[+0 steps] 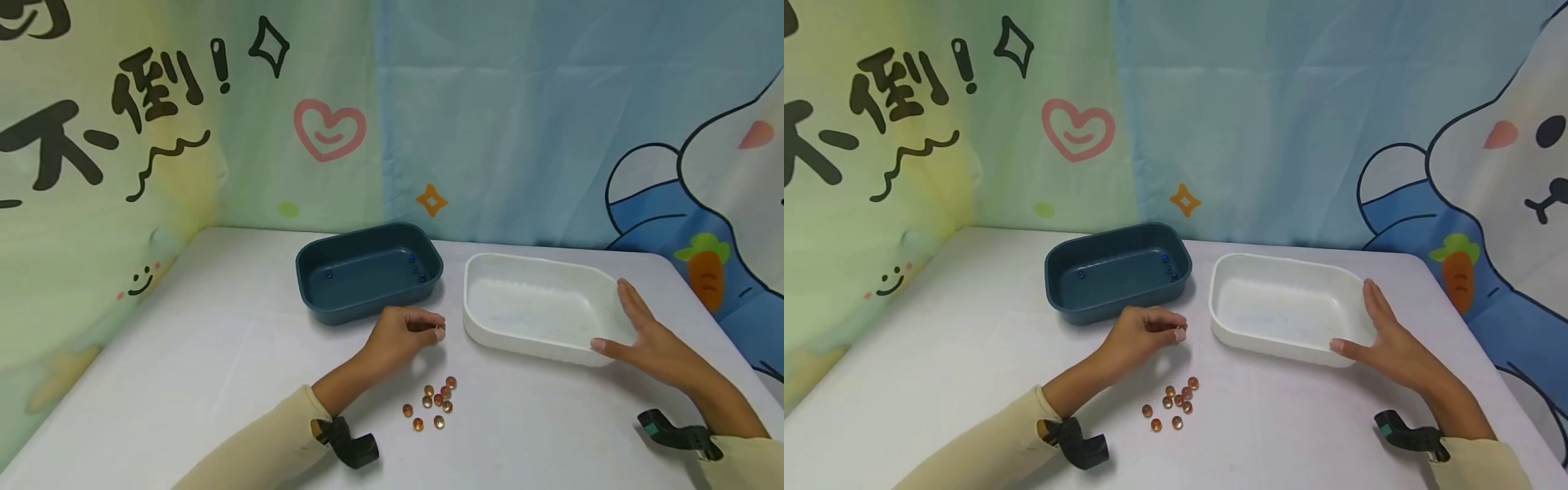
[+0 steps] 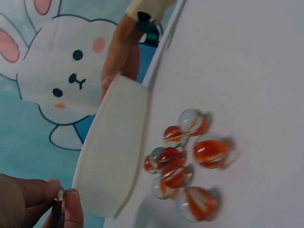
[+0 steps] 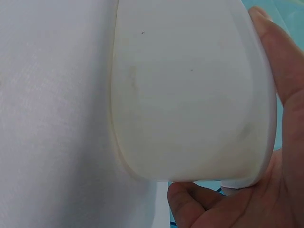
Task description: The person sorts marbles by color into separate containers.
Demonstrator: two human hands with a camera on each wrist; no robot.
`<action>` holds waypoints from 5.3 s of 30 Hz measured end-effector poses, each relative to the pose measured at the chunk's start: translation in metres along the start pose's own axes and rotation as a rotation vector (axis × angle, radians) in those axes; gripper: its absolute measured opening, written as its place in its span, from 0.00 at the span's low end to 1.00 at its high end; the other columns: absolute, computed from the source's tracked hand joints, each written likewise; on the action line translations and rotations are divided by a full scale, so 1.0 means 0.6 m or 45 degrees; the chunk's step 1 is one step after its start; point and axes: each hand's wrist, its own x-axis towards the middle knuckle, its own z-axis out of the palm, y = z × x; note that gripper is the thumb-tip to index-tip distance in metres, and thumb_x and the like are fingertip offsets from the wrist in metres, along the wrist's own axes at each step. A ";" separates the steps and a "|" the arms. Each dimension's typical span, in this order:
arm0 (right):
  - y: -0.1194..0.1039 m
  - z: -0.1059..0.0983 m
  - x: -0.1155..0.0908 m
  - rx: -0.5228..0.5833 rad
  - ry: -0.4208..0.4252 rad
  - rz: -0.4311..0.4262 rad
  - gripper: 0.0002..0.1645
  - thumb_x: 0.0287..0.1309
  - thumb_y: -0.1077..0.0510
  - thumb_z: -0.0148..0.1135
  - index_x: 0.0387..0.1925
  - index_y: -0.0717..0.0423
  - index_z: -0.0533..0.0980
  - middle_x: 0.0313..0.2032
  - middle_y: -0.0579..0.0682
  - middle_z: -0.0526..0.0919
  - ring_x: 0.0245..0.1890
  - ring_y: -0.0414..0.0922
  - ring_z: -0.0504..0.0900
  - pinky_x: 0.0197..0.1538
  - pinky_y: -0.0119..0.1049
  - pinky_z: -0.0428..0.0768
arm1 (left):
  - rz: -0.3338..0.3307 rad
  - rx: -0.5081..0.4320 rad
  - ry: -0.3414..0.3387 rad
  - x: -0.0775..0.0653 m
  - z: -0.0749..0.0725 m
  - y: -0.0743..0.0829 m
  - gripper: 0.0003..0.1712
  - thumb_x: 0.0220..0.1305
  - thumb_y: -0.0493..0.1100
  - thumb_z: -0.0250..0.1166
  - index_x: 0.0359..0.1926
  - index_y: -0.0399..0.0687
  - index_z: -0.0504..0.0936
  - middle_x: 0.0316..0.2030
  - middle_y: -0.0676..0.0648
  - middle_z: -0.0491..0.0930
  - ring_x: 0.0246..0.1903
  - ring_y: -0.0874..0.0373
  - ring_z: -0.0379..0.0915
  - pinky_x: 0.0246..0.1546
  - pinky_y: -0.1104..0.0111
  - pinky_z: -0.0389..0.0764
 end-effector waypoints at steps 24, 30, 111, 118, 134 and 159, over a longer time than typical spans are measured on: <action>0.004 -0.001 0.001 0.049 -0.010 -0.037 0.67 0.59 0.45 0.65 0.73 0.45 0.22 0.72 0.52 0.16 0.69 0.70 0.24 0.49 0.81 0.43 | -0.245 -0.484 0.040 0.120 0.033 0.043 0.11 0.63 0.30 0.64 0.47 0.32 0.83 0.40 0.43 0.84 0.41 0.54 0.83 0.50 0.63 0.78; 0.005 -0.003 0.001 0.041 -0.022 -0.026 0.67 0.59 0.45 0.65 0.73 0.45 0.21 0.72 0.52 0.16 0.69 0.69 0.22 0.49 0.80 0.41 | -0.324 -0.498 0.066 0.155 0.045 0.045 0.12 0.63 0.31 0.65 0.48 0.32 0.83 0.37 0.46 0.83 0.41 0.55 0.83 0.50 0.65 0.78; 0.011 0.001 0.003 0.045 -0.005 -0.019 0.67 0.58 0.44 0.65 0.73 0.41 0.22 0.73 0.51 0.17 0.69 0.71 0.25 0.46 0.81 0.46 | -0.092 0.276 -0.180 -0.039 -0.039 -0.006 0.04 0.57 0.37 0.71 0.35 0.44 0.88 0.29 0.56 0.84 0.32 0.64 0.77 0.34 0.72 0.76; 0.010 0.001 0.004 0.045 -0.007 -0.020 0.67 0.58 0.44 0.65 0.73 0.42 0.22 0.73 0.51 0.17 0.69 0.71 0.25 0.46 0.81 0.46 | -0.061 0.345 -0.171 -0.072 -0.054 -0.003 0.03 0.55 0.37 0.72 0.33 0.46 0.89 0.27 0.57 0.85 0.31 0.64 0.77 0.33 0.71 0.76; 0.009 0.004 0.001 0.044 -0.004 -0.019 0.67 0.58 0.44 0.65 0.73 0.41 0.21 0.73 0.52 0.16 0.69 0.70 0.25 0.46 0.81 0.46 | -0.117 0.155 -0.258 -0.106 -0.056 -0.019 0.14 0.46 0.32 0.74 0.38 0.38 0.87 0.33 0.48 0.85 0.32 0.60 0.77 0.33 0.74 0.77; 0.012 0.004 0.004 0.027 0.009 -0.005 0.66 0.59 0.43 0.64 0.73 0.42 0.21 0.73 0.52 0.17 0.68 0.71 0.25 0.46 0.81 0.46 | 0.019 0.426 -0.225 -0.109 -0.037 -0.039 0.10 0.55 0.29 0.69 0.38 0.44 0.87 0.34 0.58 0.82 0.33 0.66 0.74 0.36 0.73 0.76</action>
